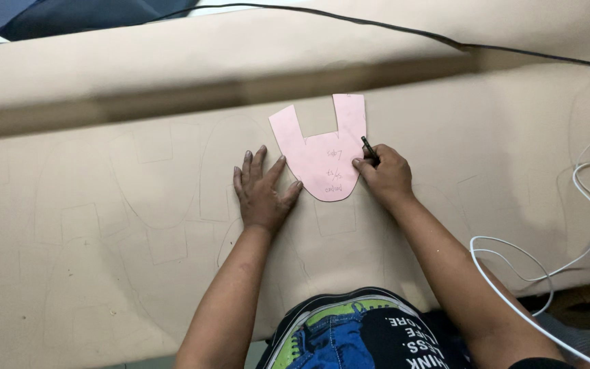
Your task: The person places a pink paper shoe pattern on a sheet of material and traces around its edge with a pen, repositioning the pattern and tracing additional outlines on the sheet. A second person nearby holds spools of thread while the person continues tracing.
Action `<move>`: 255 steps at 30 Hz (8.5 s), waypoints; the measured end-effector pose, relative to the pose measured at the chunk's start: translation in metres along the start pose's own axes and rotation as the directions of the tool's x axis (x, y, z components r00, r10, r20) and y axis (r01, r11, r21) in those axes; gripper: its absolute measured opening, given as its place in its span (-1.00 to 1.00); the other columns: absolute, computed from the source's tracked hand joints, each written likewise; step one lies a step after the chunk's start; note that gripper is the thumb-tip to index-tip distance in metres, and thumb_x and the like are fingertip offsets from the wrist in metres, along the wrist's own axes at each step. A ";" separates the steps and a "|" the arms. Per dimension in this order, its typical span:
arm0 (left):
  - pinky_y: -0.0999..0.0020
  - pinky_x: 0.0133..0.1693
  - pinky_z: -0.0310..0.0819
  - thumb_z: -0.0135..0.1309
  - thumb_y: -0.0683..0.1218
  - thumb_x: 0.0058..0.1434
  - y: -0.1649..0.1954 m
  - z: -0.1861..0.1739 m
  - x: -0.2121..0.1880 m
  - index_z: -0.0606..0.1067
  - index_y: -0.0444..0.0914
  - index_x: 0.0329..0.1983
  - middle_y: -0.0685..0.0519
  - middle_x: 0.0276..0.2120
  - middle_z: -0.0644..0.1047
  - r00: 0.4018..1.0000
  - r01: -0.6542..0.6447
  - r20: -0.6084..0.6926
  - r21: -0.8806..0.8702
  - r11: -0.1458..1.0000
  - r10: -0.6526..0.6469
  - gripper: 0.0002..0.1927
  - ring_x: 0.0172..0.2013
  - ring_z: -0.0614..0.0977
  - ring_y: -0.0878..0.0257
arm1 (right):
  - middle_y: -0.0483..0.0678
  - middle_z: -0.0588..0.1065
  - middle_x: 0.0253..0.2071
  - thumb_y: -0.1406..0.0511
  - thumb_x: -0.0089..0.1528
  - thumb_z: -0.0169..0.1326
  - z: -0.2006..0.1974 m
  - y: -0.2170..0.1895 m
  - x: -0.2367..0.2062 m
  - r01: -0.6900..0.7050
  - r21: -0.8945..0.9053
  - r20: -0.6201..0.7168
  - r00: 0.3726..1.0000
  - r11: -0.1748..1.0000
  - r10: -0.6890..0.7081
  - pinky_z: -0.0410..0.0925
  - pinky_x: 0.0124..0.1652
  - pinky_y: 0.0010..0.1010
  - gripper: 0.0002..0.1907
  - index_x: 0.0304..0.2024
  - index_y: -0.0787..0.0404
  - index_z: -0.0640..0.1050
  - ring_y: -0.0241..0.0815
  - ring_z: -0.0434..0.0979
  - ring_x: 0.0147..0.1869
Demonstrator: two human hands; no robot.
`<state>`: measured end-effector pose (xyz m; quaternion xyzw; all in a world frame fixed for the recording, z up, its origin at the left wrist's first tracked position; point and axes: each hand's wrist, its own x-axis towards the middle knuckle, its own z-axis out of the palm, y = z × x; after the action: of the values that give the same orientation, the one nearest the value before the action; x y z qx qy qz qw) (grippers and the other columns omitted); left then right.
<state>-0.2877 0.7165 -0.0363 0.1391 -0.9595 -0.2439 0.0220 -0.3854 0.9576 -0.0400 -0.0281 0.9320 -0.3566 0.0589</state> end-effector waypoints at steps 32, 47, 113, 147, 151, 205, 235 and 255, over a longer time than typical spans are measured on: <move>-0.02 0.45 -0.35 0.25 0.32 0.06 -0.004 0.007 0.003 0.53 -0.03 0.21 0.04 0.45 0.20 0.998 -0.009 -0.056 -0.038 0.999 0.007 -0.32 0.49 0.02 0.11 | -0.08 0.56 -0.26 0.22 0.20 0.25 -0.008 0.009 -0.003 0.096 0.114 0.023 0.995 0.989 -0.099 0.39 -0.15 -0.39 -0.71 -0.06 0.17 0.67 -0.20 0.58 -0.19; -0.05 0.44 -0.35 0.23 0.31 0.08 0.001 0.007 -0.001 0.56 0.01 0.18 0.03 0.44 0.19 0.999 -0.014 -0.045 -0.026 1.000 0.013 -0.38 0.48 0.02 0.08 | -0.10 0.54 -0.29 0.21 0.20 0.26 -0.012 0.009 -0.002 0.054 0.074 0.053 0.997 0.996 -0.058 0.37 -0.18 -0.37 -0.74 -0.08 0.11 0.70 -0.20 0.54 -0.23; -0.02 0.40 -0.13 0.27 0.27 0.08 0.001 0.015 -0.004 0.40 -0.20 0.33 -0.09 0.46 0.18 0.977 -0.212 -0.029 -0.046 0.976 0.211 -0.18 0.47 0.10 0.00 | -0.07 0.32 0.11 0.16 0.06 0.37 -0.030 0.006 -0.008 0.106 -0.066 0.179 0.980 0.992 -0.093 0.42 -0.02 -0.36 -0.40 0.17 0.00 0.58 -0.19 0.45 0.01; 0.16 0.21 0.32 -0.07 -0.24 0.35 0.072 0.060 -0.014 0.39 -0.65 0.25 -0.46 0.23 0.34 0.946 -0.310 0.159 0.194 0.931 0.282 -0.53 0.17 0.44 -0.16 | 0.00 0.46 -0.15 0.19 0.35 0.19 -0.032 -0.044 0.008 0.383 0.027 0.011 0.924 0.924 -0.383 0.42 -0.09 -0.31 -0.78 -0.08 0.19 0.65 -0.08 0.53 -0.09; 0.04 0.10 0.29 -0.07 -0.22 0.14 0.081 0.070 -0.017 0.45 -0.60 0.02 -0.54 0.15 0.36 0.873 -0.487 0.272 0.523 0.699 0.405 -0.58 0.05 0.46 -0.20 | -0.02 0.59 -0.27 0.19 0.30 0.11 -0.021 -0.101 0.009 0.413 0.182 0.247 0.859 0.892 -0.448 0.46 -0.20 -0.26 -0.75 -0.10 0.22 0.59 -0.05 0.64 -0.21; 0.06 0.08 0.51 0.36 -0.23 -0.01 0.064 -0.017 0.042 0.25 -0.43 0.16 -0.35 0.48 -0.15 0.937 0.046 0.348 -0.155 0.987 0.011 -0.28 0.14 0.50 -0.23 | 0.02 0.63 -0.27 0.22 0.33 0.14 0.017 -0.133 0.101 0.453 0.071 0.133 0.879 0.889 -0.459 0.45 -0.23 -0.27 -0.81 -0.17 0.23 0.61 -0.06 0.64 -0.26; 0.31 -0.05 0.60 0.31 -0.06 0.15 0.117 -0.043 0.063 0.01 0.23 0.53 -0.72 0.36 -0.28 0.824 -0.126 0.566 0.192 0.973 -0.005 0.00 -0.08 0.64 -0.01 | 0.10 0.60 -0.24 0.23 0.34 0.16 -0.030 -0.088 0.125 0.496 -0.091 0.071 0.868 0.863 -0.491 0.43 -0.20 -0.17 -0.81 -0.15 0.23 0.61 0.11 0.60 -0.21; 0.41 -0.24 0.63 -0.02 -0.33 0.25 0.104 -0.012 0.066 0.03 0.24 0.54 -0.80 0.30 -0.10 0.868 -0.228 0.495 0.310 0.923 0.049 -0.09 -0.37 0.71 0.12 | 0.00 0.61 -0.33 0.26 0.37 0.15 -0.060 -0.036 0.102 0.320 -0.017 -0.035 0.947 0.947 -0.321 0.44 -0.24 -0.32 -0.83 -0.12 0.24 0.62 -0.12 0.63 -0.28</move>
<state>-0.3763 0.7807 0.0219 0.0059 -0.9706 -0.0894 -0.2233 -0.4936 0.9611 0.0190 -0.1728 0.9179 -0.3568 -0.0173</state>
